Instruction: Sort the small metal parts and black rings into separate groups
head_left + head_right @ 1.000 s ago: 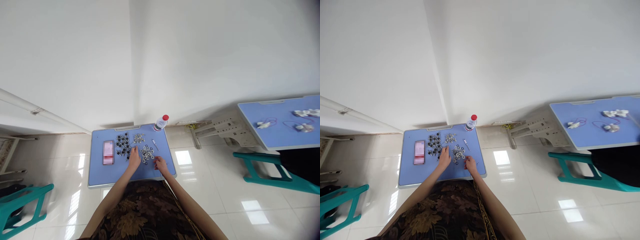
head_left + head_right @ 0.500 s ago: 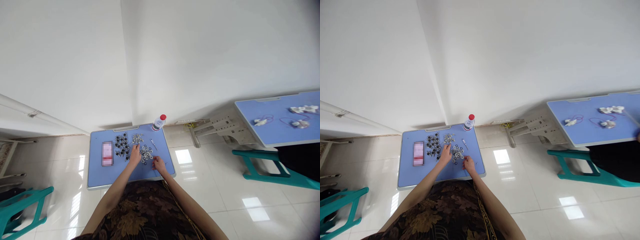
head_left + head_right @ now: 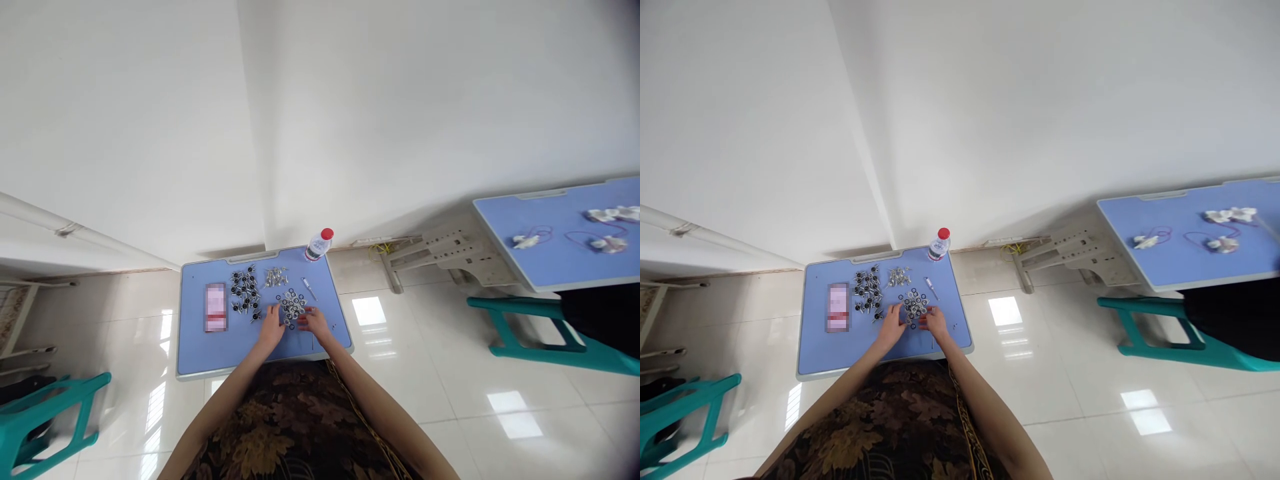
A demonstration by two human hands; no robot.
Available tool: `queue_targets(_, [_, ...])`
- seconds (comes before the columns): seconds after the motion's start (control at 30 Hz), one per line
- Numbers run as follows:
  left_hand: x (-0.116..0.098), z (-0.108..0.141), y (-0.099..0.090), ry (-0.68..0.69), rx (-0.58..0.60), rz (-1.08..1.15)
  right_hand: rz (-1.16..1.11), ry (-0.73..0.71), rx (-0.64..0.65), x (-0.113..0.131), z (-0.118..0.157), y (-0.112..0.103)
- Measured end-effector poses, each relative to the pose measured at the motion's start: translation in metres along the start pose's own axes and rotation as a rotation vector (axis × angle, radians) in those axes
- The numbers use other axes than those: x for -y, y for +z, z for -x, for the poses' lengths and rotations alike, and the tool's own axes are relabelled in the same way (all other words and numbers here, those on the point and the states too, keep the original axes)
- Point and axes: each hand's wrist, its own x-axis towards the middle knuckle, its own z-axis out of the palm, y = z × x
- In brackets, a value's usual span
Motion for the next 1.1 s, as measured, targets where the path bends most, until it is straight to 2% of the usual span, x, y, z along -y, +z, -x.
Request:
queue_targets(0.1, [-0.011,-0.007,0.006,-0.007,-0.012,0.069,-0.013,-0.047,0.048,0.015,-0.004,0.009])
queue_targets(0.23, [-0.017,-0.011,0.002,0.003,-0.033,0.059,0.044,-0.074,0.074,0.024,0.001,0.006])
queue_targets(0.3, [-0.013,-0.005,0.000,0.041,0.024,0.011,0.121,-0.036,0.129,0.020,0.008,0.000])
queue_targets(0.4, [-0.005,0.005,0.005,0.080,0.189,0.000,0.258,0.093,0.272,0.006,0.020,-0.008])
queue_targets(0.47, [-0.003,0.008,0.010,0.086,0.241,0.023,0.302,0.137,0.317,-0.001,0.025,-0.008])
queue_targets(0.6, [-0.008,-0.003,0.011,0.079,0.204,0.085,0.278,0.091,0.275,0.005,0.022,0.001])
queue_targets(0.83, [-0.023,-0.030,-0.006,0.091,0.086,0.196,0.180,-0.076,0.158,0.036,0.011,0.010])
queue_targets(0.97, [-0.016,-0.022,-0.010,0.059,0.057,0.272,0.175,-0.066,0.167,0.027,0.022,-0.006])
queue_targets(1.1, [0.006,0.005,-0.012,-0.016,0.109,0.276,0.217,0.050,0.131,-0.005,0.040,-0.039])
